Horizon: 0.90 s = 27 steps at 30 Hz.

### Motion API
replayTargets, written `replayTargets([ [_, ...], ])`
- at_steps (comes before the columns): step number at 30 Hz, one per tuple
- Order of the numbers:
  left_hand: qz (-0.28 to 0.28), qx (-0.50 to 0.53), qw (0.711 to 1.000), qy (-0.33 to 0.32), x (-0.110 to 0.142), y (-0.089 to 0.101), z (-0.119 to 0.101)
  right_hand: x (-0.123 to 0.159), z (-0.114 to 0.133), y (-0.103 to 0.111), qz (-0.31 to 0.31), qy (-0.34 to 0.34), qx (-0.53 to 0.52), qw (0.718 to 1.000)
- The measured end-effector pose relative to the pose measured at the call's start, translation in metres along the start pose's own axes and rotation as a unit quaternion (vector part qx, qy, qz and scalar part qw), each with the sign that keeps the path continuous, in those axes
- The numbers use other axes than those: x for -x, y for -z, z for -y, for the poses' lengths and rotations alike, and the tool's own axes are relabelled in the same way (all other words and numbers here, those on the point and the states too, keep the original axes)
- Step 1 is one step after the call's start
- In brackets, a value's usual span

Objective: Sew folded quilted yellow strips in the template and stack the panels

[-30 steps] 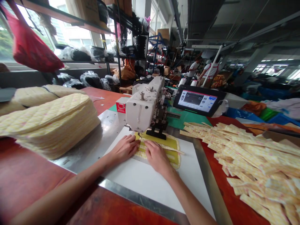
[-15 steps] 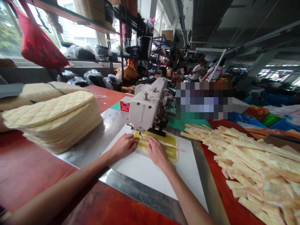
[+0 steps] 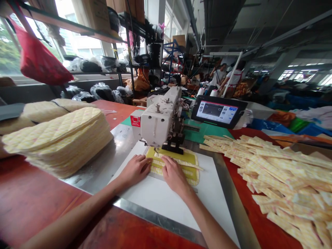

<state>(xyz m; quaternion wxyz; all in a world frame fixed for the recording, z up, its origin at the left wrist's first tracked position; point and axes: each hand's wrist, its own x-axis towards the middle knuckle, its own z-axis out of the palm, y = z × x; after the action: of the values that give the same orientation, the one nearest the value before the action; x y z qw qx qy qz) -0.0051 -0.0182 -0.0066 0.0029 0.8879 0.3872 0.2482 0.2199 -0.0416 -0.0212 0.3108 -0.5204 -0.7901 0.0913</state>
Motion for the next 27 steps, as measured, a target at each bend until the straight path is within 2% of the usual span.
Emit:
replayTargets([
  [9,0.004,0.028,1.0,0.009,-0.006,-0.005,-0.007,-0.002,-0.011,0.017,0.002,0.004,-0.018,1.0],
  [12,-0.001,0.109,0.994,0.026,-0.004,0.0,-0.005,0.0,-0.029,0.032,-0.016,0.011,0.052,0.998],
  [15,-0.026,0.243,0.963,0.11,-0.002,0.007,-0.004,0.01,-0.049,0.051,0.002,0.03,0.166,0.986],
  [17,-0.049,0.285,0.946,0.15,-0.001,0.013,-0.006,0.017,-0.056,0.061,0.02,0.046,0.232,0.971],
  [19,-0.056,0.288,0.946,0.141,0.0,0.018,-0.011,0.021,-0.057,0.068,0.029,0.062,0.272,0.96],
  [22,-0.04,0.273,0.957,0.09,0.002,0.024,-0.023,0.022,-0.049,0.069,0.028,0.076,0.287,0.955],
  [27,-0.034,0.243,0.969,0.019,0.001,0.027,-0.041,0.015,-0.024,0.052,0.002,0.088,0.201,0.976],
])
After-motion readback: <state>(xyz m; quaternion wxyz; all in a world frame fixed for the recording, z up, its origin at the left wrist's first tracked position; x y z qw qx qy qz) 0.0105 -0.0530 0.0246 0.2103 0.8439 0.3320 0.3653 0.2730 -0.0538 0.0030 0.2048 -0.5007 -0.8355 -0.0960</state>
